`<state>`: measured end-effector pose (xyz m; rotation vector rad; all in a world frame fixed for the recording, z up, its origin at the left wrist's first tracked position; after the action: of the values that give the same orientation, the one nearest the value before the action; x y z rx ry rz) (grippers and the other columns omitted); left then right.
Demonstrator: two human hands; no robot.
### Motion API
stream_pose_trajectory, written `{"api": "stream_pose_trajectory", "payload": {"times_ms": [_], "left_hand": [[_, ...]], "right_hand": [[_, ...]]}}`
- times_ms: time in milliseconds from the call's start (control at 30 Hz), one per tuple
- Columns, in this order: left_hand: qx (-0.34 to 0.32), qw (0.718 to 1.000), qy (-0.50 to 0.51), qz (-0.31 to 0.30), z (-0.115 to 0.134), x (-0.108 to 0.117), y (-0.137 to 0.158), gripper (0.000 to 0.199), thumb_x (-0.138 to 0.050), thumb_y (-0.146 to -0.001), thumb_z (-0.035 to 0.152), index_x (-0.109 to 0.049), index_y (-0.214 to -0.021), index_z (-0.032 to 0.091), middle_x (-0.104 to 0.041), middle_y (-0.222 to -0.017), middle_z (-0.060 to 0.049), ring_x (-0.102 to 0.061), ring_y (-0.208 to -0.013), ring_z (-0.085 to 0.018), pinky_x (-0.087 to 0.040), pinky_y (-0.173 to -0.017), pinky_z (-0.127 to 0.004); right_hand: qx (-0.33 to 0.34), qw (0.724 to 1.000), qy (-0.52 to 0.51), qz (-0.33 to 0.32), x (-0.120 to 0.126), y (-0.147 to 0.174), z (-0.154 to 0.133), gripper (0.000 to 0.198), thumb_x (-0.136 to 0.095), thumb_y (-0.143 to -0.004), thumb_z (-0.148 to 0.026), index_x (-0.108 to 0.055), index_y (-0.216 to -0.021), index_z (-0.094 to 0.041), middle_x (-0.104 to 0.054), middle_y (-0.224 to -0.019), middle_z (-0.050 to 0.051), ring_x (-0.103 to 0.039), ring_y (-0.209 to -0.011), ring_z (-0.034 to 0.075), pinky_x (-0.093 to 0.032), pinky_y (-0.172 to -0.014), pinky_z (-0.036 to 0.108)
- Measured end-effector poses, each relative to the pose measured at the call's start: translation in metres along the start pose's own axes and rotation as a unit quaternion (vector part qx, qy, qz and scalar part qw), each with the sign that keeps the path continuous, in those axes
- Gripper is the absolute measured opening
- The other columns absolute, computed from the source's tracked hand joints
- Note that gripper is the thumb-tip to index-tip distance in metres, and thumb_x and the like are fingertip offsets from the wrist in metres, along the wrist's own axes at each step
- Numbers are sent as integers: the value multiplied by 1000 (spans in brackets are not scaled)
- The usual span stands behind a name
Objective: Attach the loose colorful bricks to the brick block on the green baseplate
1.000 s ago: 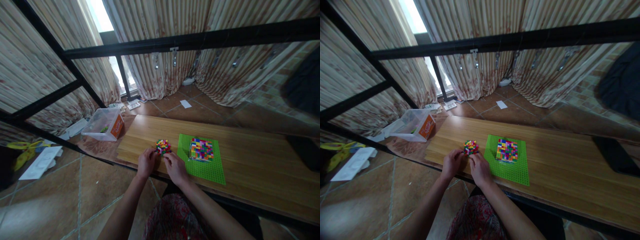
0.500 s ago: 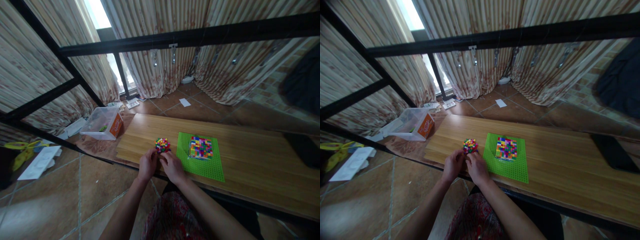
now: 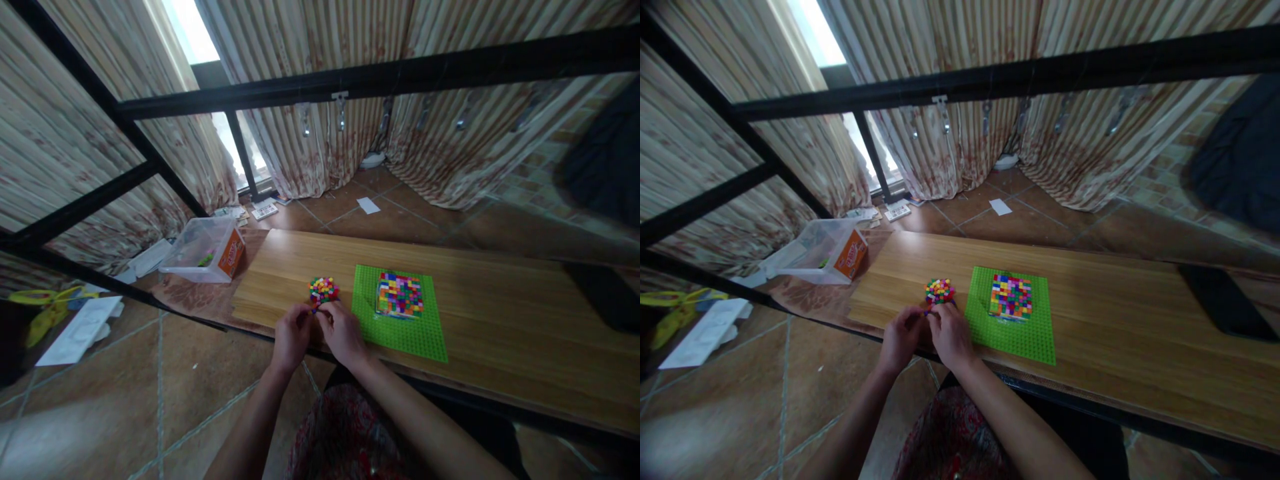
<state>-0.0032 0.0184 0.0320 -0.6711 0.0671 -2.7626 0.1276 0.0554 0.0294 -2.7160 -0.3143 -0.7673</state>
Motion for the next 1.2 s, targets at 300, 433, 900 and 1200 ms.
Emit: {"api": "stream_pose_trajectory", "payload": {"times_ms": [300,433,900,1200], "left_hand": [[144,948,260,-116,2,-12,18,24,-74,-73,35,-64,-79,14,-66,-73,-1,-61,-66,-13,-50,-67,-25],[134,956,232,-122,-4,-9,19,20,-73,-74,32,-64,-81,15,-67,-76,-1,-61,-69,-13,-50,-68,-25],[-33,957,-283,-45,6,-19,-10,13,-60,-86,24,-66,-97,21,-71,-87,-4,-65,-80,-17,-44,-71,-26],[-34,998,-50,-19,30,-30,9,18,-58,-86,30,-66,-99,20,-71,-92,-5,-65,-78,-16,-49,-74,-28]], "right_hand": [[-199,931,-302,-49,-1,21,7,21,-62,-77,-41,-65,-73,-20,-59,-56,-3,-52,-50,13,-41,-49,25],[-246,913,-321,-43,2,28,15,25,-61,-74,-45,-65,-74,-20,-57,-52,-3,-49,-43,13,-37,-42,25],[-119,981,-154,5,49,26,17,24,-52,-85,-32,-72,-92,-23,-70,-83,4,-67,-69,18,-55,-66,32],[-218,937,-257,86,86,54,35,27,-62,-82,-46,-68,-90,-21,-69,-69,2,-66,-60,17,-55,-57,29]]}}
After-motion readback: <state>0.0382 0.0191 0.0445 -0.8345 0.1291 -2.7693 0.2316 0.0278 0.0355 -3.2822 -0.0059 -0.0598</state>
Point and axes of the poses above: each hand's wrist, its own y-axis away from the middle knuckle, its own x-axis out of the back of the hand, z = x × y, the point moved 5 cm from there along -y, towards the middle knuckle
